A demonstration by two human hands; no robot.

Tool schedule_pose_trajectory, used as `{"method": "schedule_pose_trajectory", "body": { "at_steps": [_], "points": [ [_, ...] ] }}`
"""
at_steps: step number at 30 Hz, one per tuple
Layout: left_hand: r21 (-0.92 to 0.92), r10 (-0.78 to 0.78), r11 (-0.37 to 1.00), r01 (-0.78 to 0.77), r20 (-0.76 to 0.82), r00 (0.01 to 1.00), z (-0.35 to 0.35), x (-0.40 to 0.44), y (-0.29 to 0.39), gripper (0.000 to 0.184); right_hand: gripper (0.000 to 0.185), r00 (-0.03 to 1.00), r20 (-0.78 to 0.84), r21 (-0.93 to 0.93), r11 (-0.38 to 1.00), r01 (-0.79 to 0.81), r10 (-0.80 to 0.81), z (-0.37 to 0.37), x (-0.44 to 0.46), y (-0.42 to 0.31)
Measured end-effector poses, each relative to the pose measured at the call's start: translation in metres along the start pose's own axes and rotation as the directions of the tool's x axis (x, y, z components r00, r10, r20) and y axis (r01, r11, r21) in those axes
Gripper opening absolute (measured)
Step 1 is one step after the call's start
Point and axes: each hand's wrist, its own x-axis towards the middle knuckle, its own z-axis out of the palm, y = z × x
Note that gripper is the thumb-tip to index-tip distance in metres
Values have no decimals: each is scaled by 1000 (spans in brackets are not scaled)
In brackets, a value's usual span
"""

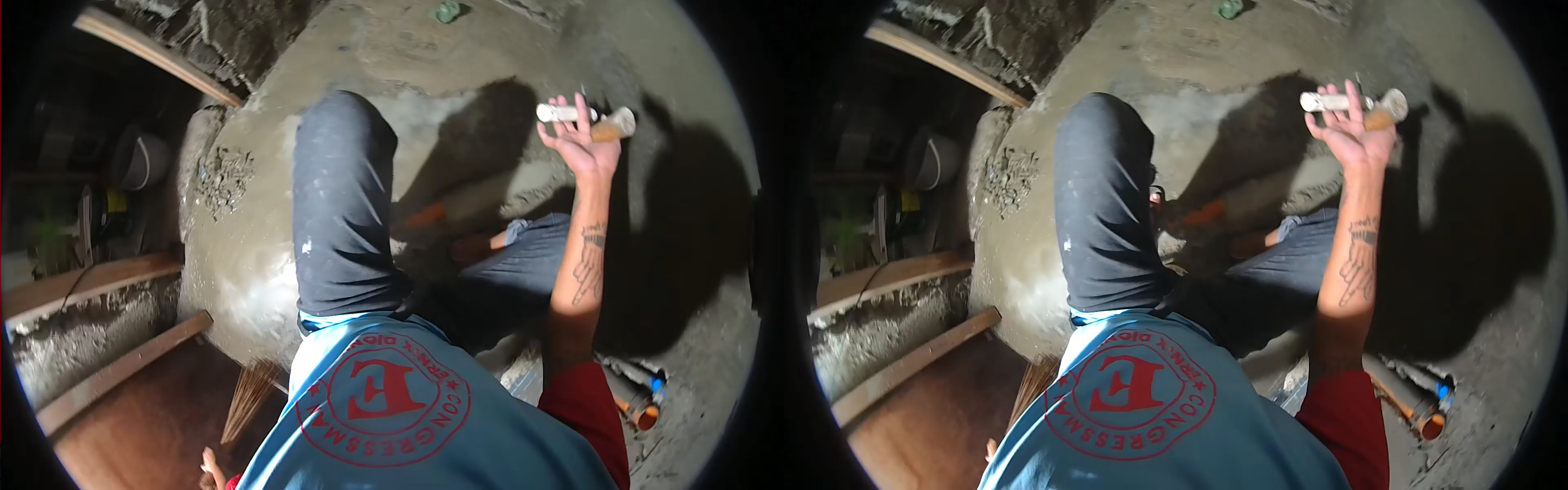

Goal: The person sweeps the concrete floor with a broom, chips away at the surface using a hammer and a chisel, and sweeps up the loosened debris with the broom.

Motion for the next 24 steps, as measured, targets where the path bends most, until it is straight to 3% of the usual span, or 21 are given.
{"method": "schedule_pose_trajectory", "body": {
  "at_steps": [24],
  "points": [
    [166, -85, 983, 81, 14, 996, 75, -55, 48, 52, 72, 999, 16, 87, 996, 26, -28, -24, 0, -11]
  ]
}}
